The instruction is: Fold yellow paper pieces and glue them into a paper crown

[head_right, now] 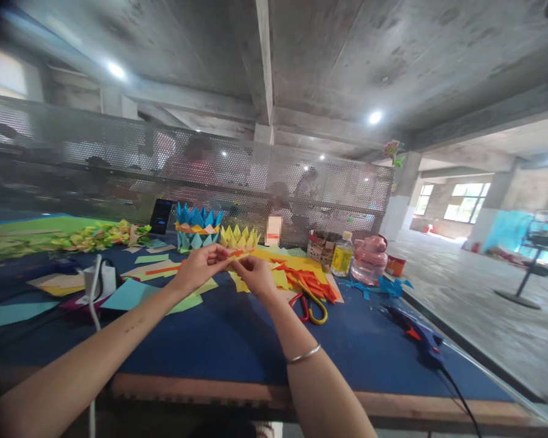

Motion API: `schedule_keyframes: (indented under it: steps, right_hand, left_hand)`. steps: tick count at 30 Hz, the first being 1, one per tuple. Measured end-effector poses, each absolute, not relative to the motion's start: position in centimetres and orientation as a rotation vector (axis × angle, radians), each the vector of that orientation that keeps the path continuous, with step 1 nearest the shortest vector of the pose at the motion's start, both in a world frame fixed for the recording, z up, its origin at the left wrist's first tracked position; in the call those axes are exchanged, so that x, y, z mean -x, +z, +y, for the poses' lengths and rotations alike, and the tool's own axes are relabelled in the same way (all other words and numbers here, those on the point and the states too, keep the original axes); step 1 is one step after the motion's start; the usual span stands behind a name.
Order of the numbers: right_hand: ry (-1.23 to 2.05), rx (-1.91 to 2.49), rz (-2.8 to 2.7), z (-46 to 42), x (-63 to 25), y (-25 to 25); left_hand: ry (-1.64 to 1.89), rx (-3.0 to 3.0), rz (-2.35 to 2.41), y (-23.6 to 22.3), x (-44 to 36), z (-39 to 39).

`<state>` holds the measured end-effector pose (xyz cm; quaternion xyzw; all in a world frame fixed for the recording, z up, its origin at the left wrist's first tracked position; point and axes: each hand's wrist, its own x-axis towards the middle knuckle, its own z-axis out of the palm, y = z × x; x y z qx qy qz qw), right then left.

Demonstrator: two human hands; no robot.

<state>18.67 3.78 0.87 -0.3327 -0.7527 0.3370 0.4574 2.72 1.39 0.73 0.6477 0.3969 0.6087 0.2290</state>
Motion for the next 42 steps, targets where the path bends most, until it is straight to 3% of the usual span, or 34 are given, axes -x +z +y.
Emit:
schedule_keyframes:
  steps: [25,42]
  right_hand:
    - [0.571,0.962,-1.906,3.3,-19.0,1.4]
    - [0.482,0.918,-1.974,3.8,-18.6,0.6]
  left_hand:
    - [1.447,-1.500,1.115,1.2,-2.9,0.5]
    - [1.411,-1.801,1.400,1.0,-2.5,0.9]
